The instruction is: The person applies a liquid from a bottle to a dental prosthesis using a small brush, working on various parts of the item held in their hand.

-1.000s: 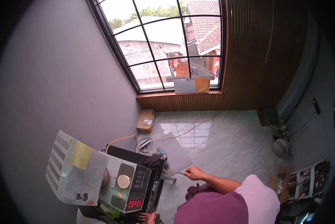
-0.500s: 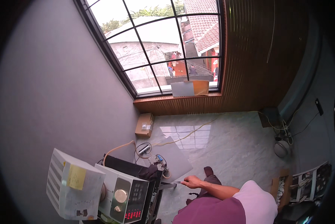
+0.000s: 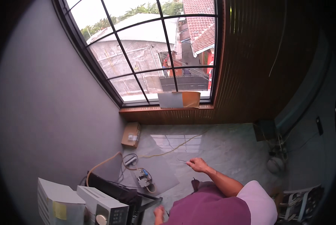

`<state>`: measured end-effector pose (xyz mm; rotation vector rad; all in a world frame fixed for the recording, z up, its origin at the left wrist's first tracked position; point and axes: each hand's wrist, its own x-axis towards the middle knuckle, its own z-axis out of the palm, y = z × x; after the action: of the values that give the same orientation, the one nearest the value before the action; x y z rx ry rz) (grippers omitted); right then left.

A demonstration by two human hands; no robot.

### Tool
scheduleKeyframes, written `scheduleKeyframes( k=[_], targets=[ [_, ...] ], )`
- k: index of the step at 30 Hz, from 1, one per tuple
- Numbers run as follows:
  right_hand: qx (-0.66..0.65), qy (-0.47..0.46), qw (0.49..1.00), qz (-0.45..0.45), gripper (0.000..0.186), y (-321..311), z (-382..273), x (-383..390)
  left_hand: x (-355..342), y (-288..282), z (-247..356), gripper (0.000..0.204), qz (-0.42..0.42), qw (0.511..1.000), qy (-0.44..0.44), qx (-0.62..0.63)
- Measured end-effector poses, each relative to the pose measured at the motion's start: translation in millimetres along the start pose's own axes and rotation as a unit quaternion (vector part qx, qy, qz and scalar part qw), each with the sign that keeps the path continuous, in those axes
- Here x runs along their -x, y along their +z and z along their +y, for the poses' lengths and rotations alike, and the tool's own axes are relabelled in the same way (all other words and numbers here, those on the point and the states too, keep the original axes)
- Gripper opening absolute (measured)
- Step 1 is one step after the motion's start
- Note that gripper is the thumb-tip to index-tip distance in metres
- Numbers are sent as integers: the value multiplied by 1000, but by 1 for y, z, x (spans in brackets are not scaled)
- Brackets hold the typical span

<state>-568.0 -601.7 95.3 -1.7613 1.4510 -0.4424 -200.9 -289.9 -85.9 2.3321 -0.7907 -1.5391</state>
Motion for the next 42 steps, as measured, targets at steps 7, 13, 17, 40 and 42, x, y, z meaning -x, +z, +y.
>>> scheduleKeyframes(
  k=[7,13,17,40,42],
  targets=[
    [-28,46,998,32,44,-72,16,-16,-7,9,158,24,84,966,148,192],
    [-137,17,990,24,42,-72,-20,-6,41,14,255,28,90,946,265,165],
    [-111,-20,993,-46,41,-66,-53,-4,88,9,300,21,79,946,272,160],
    [-448,5,883,-144,43,-69,-89,39,172,1,368,30,-61,887,351,294],
    [-507,28,837,-203,45,-72,-93,42,183,3,388,33,-81,868,371,320]
  ],
)
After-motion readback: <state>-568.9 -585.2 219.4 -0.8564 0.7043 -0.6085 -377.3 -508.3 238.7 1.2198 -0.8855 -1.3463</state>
